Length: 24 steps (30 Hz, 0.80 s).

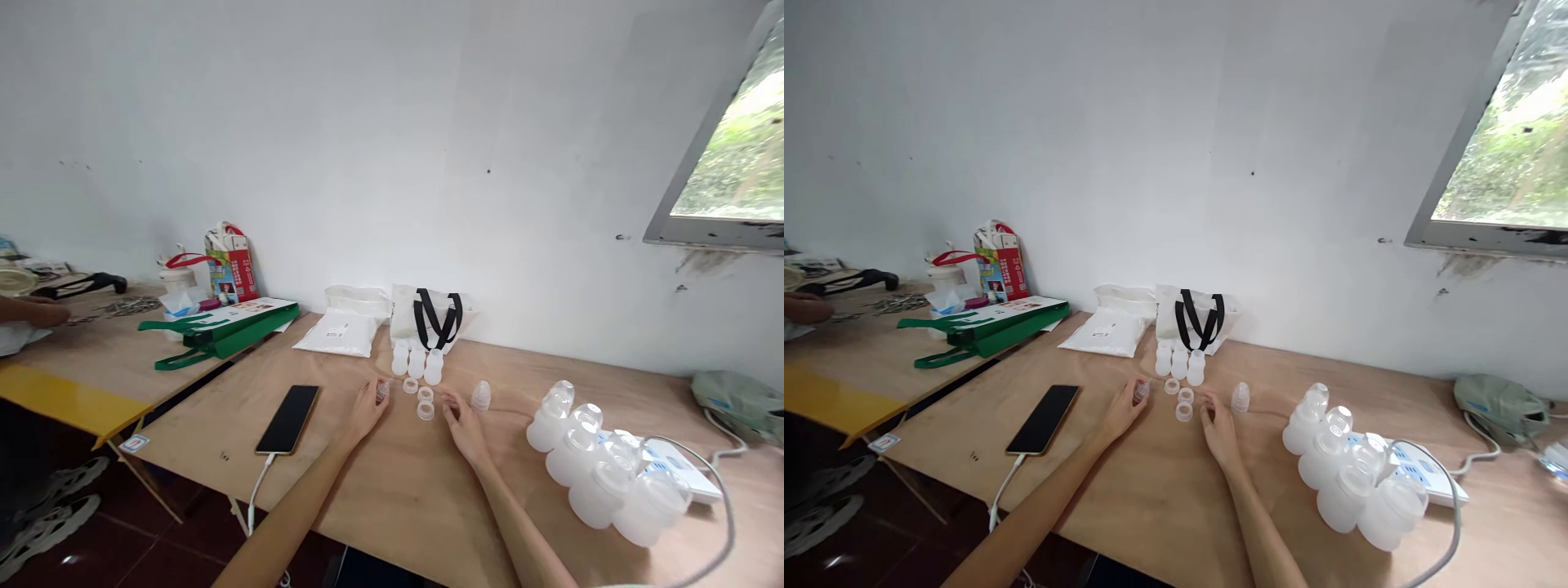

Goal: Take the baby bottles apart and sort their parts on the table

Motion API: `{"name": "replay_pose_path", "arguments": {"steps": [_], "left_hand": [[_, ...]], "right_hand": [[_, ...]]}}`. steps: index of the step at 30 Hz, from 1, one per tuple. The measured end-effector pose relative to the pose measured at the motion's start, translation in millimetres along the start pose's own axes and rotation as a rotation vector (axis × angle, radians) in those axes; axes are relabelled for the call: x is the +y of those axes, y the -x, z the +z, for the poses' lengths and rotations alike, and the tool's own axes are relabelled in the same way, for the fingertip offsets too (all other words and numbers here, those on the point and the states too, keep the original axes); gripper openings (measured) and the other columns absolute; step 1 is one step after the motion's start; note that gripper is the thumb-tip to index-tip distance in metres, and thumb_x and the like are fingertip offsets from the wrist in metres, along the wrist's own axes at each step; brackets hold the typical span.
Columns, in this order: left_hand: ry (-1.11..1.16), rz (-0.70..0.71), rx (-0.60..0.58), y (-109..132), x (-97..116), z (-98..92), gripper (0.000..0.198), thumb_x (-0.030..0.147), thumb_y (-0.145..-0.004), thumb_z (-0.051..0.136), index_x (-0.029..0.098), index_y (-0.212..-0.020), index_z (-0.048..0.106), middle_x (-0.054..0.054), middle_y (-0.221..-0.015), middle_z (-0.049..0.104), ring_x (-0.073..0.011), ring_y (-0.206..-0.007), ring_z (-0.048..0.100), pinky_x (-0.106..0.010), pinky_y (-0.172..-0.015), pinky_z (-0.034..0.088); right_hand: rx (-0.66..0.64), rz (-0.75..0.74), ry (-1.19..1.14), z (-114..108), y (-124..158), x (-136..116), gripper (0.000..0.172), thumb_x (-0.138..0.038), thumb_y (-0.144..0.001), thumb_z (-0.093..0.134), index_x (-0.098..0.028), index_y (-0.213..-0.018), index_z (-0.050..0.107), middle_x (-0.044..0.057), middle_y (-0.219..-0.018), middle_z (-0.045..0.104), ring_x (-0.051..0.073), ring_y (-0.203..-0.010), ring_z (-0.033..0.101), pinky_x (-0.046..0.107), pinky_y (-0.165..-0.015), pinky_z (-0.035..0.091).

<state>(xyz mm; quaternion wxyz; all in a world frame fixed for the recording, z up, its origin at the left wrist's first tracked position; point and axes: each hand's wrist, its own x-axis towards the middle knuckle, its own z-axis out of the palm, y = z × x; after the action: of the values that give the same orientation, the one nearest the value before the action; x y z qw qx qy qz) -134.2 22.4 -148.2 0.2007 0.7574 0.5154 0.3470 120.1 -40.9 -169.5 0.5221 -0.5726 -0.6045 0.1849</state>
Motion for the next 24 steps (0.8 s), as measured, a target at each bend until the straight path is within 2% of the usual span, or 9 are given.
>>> {"name": "replay_pose_path", "arguments": {"steps": [5,8,13,19,24], "left_hand": [[-0.002,-0.023,0.015,5.0,-8.1,-8.3,0.030,0.029,-0.091,0.055,0.023,-0.120,0.054,-0.007,-0.110,0.072,-0.0248,-0.099,0.069,-0.036,-0.088,0.053],[-0.011,-0.009,0.021,4.8,-11.1,-9.8,0.039,0.029,-0.089,0.056,0.023,-0.128,0.055,-0.008,-0.116,0.072,-0.0257,-0.106,0.067,-0.038,-0.096,0.051],[-0.034,0.002,0.016,3.0,-14.2,-11.4,0.030,0.028,-0.085,0.063,0.024,-0.115,0.065,-0.007,-0.116,0.072,-0.0280,-0.114,0.063,-0.043,-0.107,0.044],[-0.002,-0.008,0.010,0.1,-15.6,-13.0,0.030,0.026,-0.085,0.065,0.020,-0.114,0.066,-0.009,-0.115,0.073,-0.0255,-0.105,0.067,-0.038,-0.098,0.051],[0.036,0.003,0.025,-0.6,-13.7,-8.0,0.031,0.026,-0.083,0.067,0.021,-0.114,0.066,-0.008,-0.113,0.074,-0.0257,-0.104,0.068,-0.038,-0.097,0.052]], "right_hand": [[-0.001,0.009,-0.010,-0.4,-0.4,-1.2,0.032,-0.032,-0.092,0.049,-0.022,-0.117,0.066,0.010,-0.113,0.077,0.028,-0.106,0.073,0.046,-0.097,0.057],[-0.008,0.011,-0.009,-0.7,-0.3,-1.4,0.032,-0.032,-0.092,0.049,-0.023,-0.116,0.068,0.009,-0.113,0.077,0.028,-0.105,0.073,0.046,-0.096,0.057],[-0.015,0.004,-0.010,-0.5,-0.1,-1.0,0.030,-0.031,-0.091,0.049,-0.022,-0.111,0.069,0.010,-0.116,0.077,0.027,-0.104,0.073,0.045,-0.097,0.056],[-0.027,-0.002,-0.010,-0.8,0.3,-1.2,0.029,-0.031,-0.091,0.048,-0.022,-0.109,0.070,0.009,-0.112,0.078,0.027,-0.102,0.073,0.045,-0.096,0.055],[-0.018,0.005,-0.007,-0.6,0.0,-1.7,0.030,-0.031,-0.090,0.048,-0.022,-0.107,0.072,0.009,-0.110,0.078,0.027,-0.099,0.073,0.044,-0.094,0.056]]}}
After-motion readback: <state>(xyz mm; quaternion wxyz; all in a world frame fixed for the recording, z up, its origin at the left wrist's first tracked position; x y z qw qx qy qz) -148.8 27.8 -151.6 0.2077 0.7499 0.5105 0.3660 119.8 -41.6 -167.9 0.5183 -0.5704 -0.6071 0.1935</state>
